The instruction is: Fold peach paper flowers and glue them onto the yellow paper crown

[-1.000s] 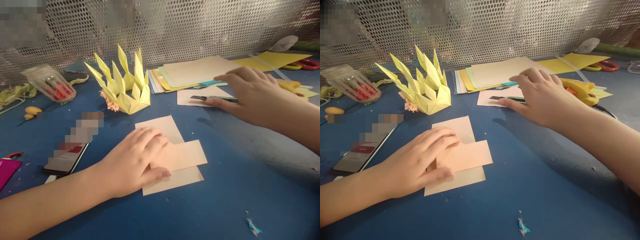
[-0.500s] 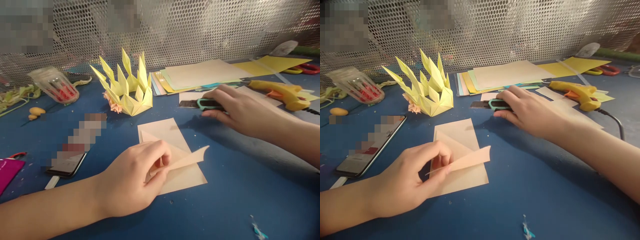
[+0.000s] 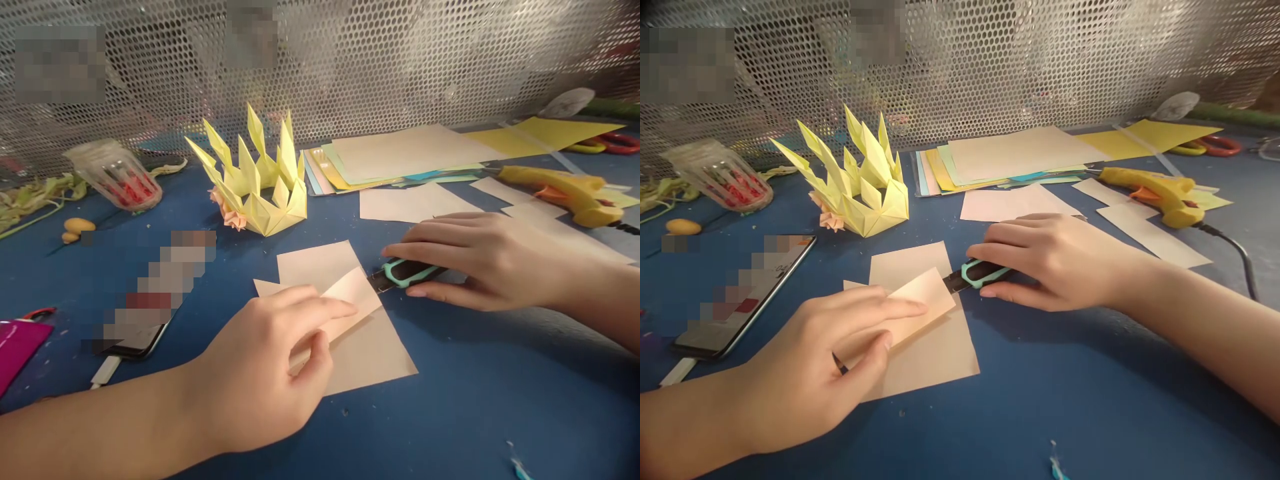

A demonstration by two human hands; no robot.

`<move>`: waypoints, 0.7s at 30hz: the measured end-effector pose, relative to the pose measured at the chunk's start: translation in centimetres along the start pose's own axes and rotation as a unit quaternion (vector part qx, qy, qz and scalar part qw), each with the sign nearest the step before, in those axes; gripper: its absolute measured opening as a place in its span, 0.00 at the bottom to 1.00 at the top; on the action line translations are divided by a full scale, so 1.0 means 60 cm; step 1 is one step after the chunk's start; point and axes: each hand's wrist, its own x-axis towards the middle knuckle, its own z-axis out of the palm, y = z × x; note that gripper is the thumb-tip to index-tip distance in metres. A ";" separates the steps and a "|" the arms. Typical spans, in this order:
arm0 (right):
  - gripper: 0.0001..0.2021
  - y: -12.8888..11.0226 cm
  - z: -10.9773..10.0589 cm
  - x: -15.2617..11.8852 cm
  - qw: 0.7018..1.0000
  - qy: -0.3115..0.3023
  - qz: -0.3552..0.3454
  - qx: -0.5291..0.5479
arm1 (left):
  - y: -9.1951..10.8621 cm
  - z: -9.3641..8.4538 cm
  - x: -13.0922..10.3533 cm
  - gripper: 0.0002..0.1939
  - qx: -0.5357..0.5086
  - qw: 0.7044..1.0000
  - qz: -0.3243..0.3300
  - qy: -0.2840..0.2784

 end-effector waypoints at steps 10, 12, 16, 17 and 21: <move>0.19 0.002 0.012 -0.003 0.999 -0.010 -0.019 0.033 | 0.013 -0.003 0.008 0.20 0.005 0.996 -0.081 -0.024; 0.19 0.001 0.012 -0.003 0.999 -0.018 -0.028 0.040 | 0.015 -0.005 0.010 0.19 -0.016 0.994 -0.105 -0.039; 0.19 0.001 0.011 -0.002 0.998 -0.030 -0.035 0.040 | 0.012 -0.007 0.012 0.19 0.007 0.993 -0.095 -0.067; 0.19 0.000 0.011 -0.001 0.998 -0.031 -0.036 0.042 | 0.011 -0.007 0.012 0.20 0.014 0.993 -0.089 -0.076; 0.16 -0.004 0.013 0.000 0.997 -0.035 -0.032 0.061 | 0.007 -0.010 0.017 0.29 0.031 0.988 -0.067 -0.136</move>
